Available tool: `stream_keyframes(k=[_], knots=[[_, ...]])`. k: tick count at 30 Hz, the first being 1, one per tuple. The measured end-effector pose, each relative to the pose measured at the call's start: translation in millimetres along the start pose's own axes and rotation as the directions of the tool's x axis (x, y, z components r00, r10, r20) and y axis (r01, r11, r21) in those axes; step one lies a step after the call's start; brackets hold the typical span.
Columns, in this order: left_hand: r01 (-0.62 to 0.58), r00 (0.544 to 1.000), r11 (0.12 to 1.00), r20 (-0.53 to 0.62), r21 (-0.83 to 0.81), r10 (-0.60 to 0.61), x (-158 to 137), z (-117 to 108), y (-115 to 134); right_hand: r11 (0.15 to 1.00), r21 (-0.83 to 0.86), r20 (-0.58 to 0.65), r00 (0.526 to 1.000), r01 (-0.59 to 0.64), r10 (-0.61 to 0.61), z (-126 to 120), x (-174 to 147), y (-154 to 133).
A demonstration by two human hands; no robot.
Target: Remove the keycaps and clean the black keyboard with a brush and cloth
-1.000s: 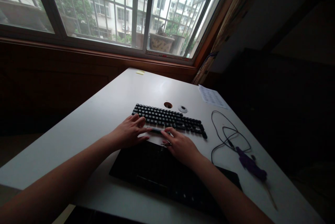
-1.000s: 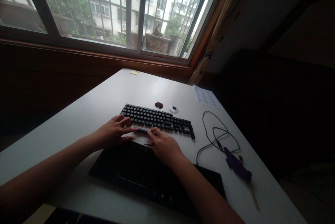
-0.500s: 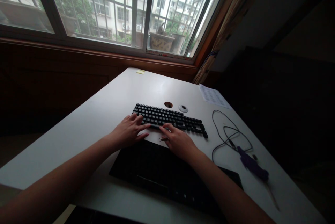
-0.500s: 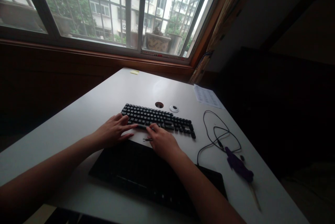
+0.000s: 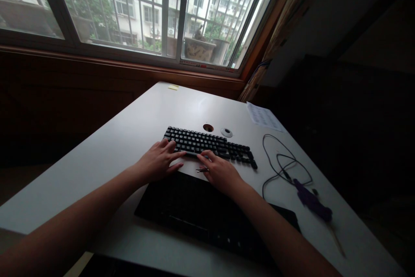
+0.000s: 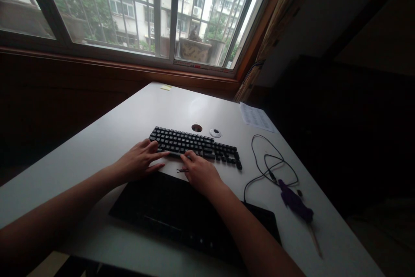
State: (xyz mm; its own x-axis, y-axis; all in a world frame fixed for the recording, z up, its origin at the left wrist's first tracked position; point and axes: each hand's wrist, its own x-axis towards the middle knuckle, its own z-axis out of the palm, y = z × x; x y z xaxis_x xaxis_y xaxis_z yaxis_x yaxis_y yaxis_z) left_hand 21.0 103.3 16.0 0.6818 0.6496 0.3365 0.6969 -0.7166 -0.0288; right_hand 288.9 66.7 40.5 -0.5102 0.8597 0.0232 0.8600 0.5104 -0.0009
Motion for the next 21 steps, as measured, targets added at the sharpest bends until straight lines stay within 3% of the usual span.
stream_keyframes(k=[21], knots=[[0.006, 1.0, 1.0, -0.01, -0.01, -0.006, 0.1, 1.0, 0.6, 1.0, 0.0, 0.013, 1.0, -0.007, 0.007, 1.9, 0.2, 2.1]])
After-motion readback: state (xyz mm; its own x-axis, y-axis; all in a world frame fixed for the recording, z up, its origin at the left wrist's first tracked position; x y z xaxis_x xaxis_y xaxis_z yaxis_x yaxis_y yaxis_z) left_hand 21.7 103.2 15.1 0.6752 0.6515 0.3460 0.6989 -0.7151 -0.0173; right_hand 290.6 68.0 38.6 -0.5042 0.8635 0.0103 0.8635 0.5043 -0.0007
